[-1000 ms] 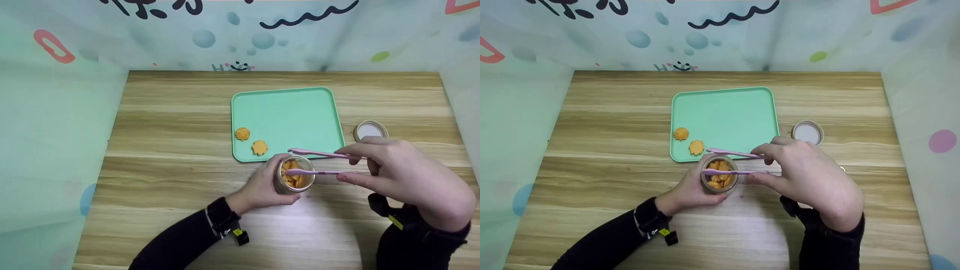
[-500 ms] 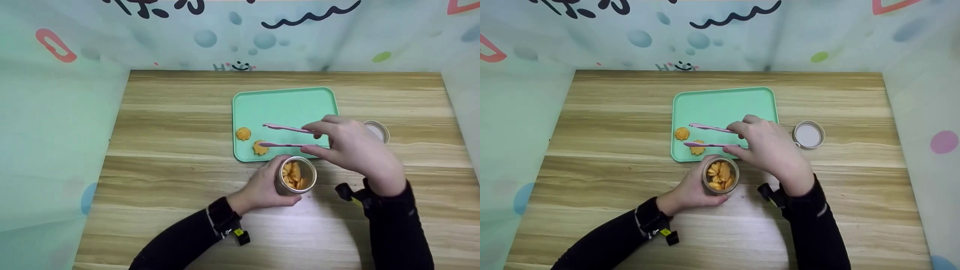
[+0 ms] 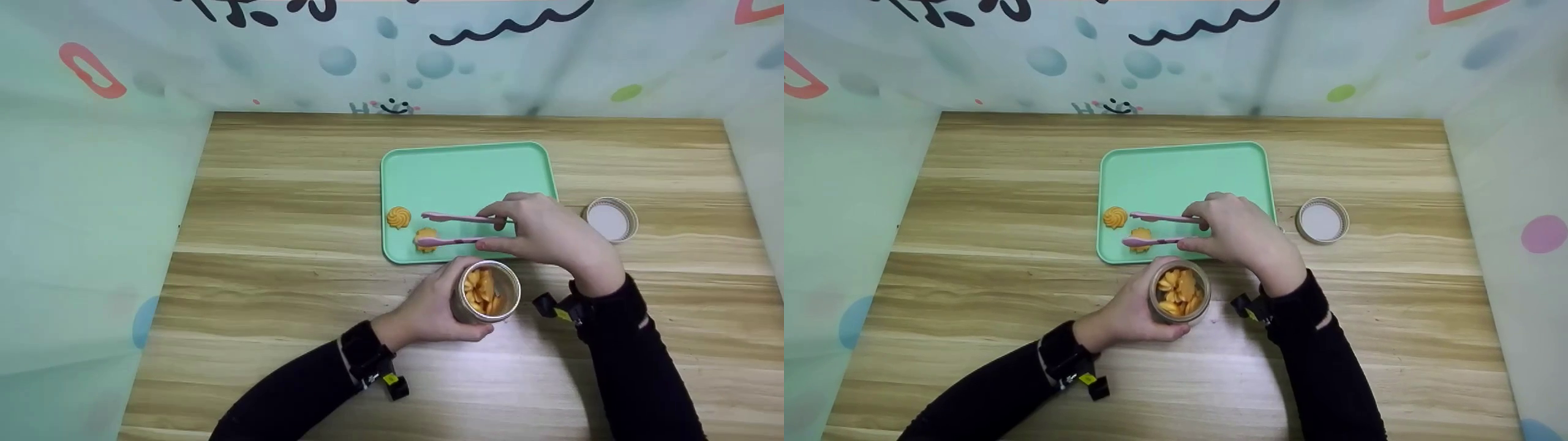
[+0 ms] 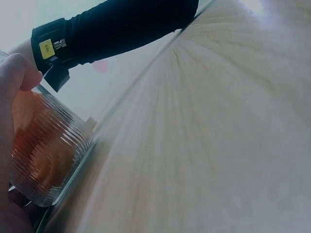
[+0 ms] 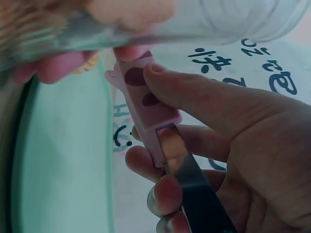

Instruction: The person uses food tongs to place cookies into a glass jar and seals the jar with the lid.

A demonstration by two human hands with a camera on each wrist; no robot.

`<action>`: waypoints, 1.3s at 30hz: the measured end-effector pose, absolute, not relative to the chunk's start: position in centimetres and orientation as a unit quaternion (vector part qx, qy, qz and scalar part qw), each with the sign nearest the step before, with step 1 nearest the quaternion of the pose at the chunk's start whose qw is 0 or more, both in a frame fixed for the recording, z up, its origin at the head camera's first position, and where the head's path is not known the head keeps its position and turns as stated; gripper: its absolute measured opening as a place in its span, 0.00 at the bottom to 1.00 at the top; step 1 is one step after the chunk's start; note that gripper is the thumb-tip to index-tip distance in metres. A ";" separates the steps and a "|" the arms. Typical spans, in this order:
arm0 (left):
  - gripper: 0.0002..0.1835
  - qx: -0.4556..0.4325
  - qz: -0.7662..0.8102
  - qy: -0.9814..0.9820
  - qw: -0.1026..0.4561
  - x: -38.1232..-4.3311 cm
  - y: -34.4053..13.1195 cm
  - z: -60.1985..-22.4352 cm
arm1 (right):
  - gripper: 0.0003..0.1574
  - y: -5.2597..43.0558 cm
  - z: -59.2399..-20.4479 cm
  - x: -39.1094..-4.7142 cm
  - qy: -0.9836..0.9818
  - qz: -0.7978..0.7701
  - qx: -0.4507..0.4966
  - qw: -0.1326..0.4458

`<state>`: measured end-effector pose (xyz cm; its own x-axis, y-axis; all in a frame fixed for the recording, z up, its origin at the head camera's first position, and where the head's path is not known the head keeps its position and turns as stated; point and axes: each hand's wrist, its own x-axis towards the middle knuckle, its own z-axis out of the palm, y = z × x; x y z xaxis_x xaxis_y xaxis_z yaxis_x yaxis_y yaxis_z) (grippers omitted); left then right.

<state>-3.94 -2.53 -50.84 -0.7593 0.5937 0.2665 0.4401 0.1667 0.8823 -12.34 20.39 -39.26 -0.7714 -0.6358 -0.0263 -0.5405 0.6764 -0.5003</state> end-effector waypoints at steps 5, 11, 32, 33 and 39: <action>0.52 0.343 0.548 0.760 0.069 -3.9 -2.5 -50.9 | 0.26 20.4 -39.8 -12.7 0.910 -0.235 -0.322 0.111; 0.52 0.341 0.546 0.762 0.071 -3.9 -2.5 -50.9 | 0.25 20.5 -40.1 -12.9 0.908 -0.236 -0.322 0.127; 0.54 0.333 0.533 0.774 0.073 -3.8 -2.6 -51.1 | 0.19 20.4 -40.4 -13.2 0.897 -0.243 -0.318 0.187; 0.54 0.332 0.532 0.775 0.073 -3.8 -2.5 -51.2 | 0.18 20.5 -40.5 -13.2 0.897 -0.243 -0.320 0.185; 0.54 0.331 0.533 0.775 0.073 -3.8 -2.5 -51.0 | 0.16 20.7 -40.5 -13.4 0.896 -0.236 -0.337 0.166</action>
